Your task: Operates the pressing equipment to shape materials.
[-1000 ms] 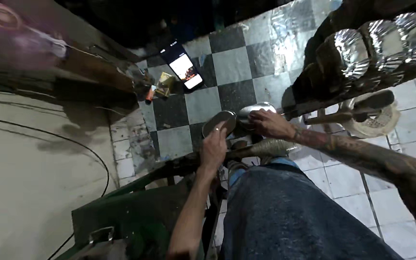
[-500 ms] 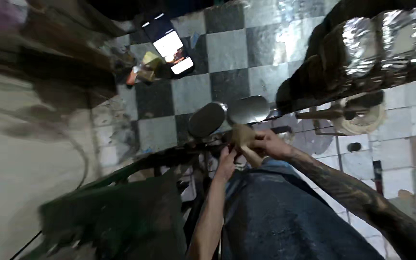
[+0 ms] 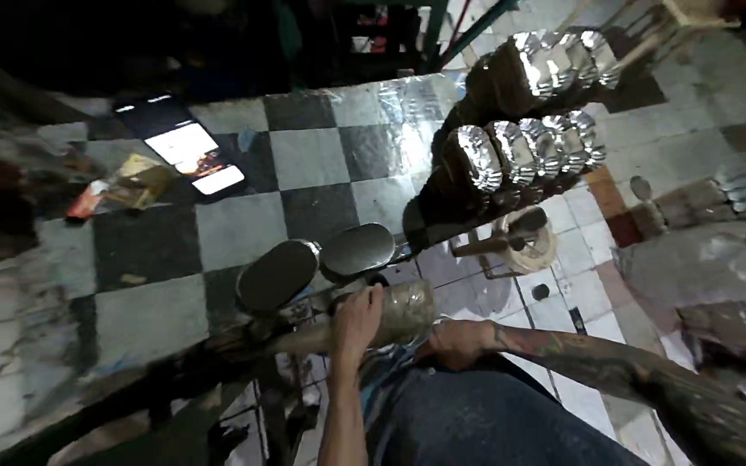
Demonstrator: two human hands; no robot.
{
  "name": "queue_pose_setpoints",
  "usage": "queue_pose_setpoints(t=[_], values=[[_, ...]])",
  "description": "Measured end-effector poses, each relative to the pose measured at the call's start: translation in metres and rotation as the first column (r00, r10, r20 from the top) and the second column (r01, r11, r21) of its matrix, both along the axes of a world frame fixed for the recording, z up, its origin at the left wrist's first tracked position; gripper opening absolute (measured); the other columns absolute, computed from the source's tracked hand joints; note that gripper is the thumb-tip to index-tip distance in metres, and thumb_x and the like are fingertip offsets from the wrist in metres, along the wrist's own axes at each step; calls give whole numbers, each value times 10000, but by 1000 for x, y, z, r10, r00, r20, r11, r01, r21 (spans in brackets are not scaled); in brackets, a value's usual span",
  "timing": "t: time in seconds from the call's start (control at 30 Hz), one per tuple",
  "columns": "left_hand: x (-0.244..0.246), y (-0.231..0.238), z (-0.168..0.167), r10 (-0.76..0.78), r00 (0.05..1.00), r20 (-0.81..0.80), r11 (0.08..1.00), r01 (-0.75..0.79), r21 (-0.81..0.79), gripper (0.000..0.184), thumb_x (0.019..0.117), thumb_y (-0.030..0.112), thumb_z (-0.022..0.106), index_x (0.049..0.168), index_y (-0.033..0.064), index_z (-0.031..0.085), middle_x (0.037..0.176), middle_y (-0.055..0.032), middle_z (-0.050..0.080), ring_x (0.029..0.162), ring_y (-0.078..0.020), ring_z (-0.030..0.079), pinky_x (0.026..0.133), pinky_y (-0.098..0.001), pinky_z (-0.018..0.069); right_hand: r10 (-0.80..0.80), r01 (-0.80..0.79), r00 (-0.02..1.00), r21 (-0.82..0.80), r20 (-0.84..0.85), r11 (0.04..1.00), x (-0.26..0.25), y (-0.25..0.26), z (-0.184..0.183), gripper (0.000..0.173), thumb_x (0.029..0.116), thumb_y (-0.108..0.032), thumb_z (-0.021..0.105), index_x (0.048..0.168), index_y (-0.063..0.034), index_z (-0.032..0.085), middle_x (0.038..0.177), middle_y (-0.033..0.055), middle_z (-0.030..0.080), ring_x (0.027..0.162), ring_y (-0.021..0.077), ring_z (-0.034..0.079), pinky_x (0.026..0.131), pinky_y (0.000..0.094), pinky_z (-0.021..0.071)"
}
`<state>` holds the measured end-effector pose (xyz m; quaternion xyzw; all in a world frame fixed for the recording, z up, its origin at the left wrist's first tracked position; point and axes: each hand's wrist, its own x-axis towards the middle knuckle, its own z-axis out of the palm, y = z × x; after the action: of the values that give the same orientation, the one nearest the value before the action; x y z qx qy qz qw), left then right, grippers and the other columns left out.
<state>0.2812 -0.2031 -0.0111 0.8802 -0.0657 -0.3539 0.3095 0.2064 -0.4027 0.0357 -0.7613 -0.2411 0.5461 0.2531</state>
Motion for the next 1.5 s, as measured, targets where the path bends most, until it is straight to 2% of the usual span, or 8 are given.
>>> queue_pose_setpoints(t=[0.13,0.3,0.4,0.63,0.77,1.0,1.2,1.5], values=[[-60,97,67,594,647,478,804,-454,-384,550,1099,342,317,1319,-55,627,1390,-187,622,1352,-235,549,1174,-401,395,204,-202,978,-33,39,979,19,17,-6,458,937,-117,688,1384,-201,641,1189,236,692,1096,465,655,919,698,501],[-46,200,125,986,-119,115,42,-494,-869,423,1112,305,311,1360,48,538,1296,-42,649,1177,-87,621,1014,-307,530,389,-378,914,-106,114,920,44,82,4,399,1033,-210,577,1431,-230,609,1187,230,710,1090,470,672,937,683,501],[-30,274,145,942,-238,237,85,-514,-854,483,1133,200,240,1530,-60,333,1480,-212,479,1326,-161,506,1124,-299,423,448,-431,875,-124,183,894,37,115,10,380,1065,-249,531,1438,-268,607,1156,230,723,1062,472,686,929,677,508],[-86,325,165,806,91,585,238,-955,-178,497,1109,359,364,1142,-7,697,1072,-198,711,1116,-334,648,1085,-598,375,561,-529,804,-192,200,827,18,216,3,388,1050,-266,545,1428,-319,610,1194,184,728,1103,433,687,959,658,514],[-161,376,85,817,298,493,181,-946,271,536,1053,470,525,1423,88,589,1405,-211,599,1340,-409,530,1182,-682,202,692,-643,679,-256,245,722,-6,292,17,391,1052,-233,548,1439,-217,603,1283,236,677,1205,470,628,1014,656,477],[-338,411,99,833,434,342,353,-895,274,189,1007,210,662,1071,74,775,1446,-147,588,1299,-403,563,1090,-689,378,88,-821,356,266,930,505,-24,444,32,462,904,9,688,1312,-207,705,1179,265,708,1003,470,720,748,566,605],[-357,349,79,678,303,669,279,-949,148,223,985,238,632,1093,95,764,1101,-121,738,1091,-326,683,1077,-654,390,332,-815,238,2,913,579,-45,559,13,585,936,65,631,1473,-159,568,1403,336,551,1298,530,541,1025,597,504],[-339,185,11,901,433,18,427,-879,-212,294,983,297,642,1143,71,741,1148,-146,727,1147,-326,659,1056,-604,438,617,-892,307,-8,725,453,-149,592,30,524,1002,-208,595,1493,-50,505,1381,312,562,1223,498,582,1019,665,459]])
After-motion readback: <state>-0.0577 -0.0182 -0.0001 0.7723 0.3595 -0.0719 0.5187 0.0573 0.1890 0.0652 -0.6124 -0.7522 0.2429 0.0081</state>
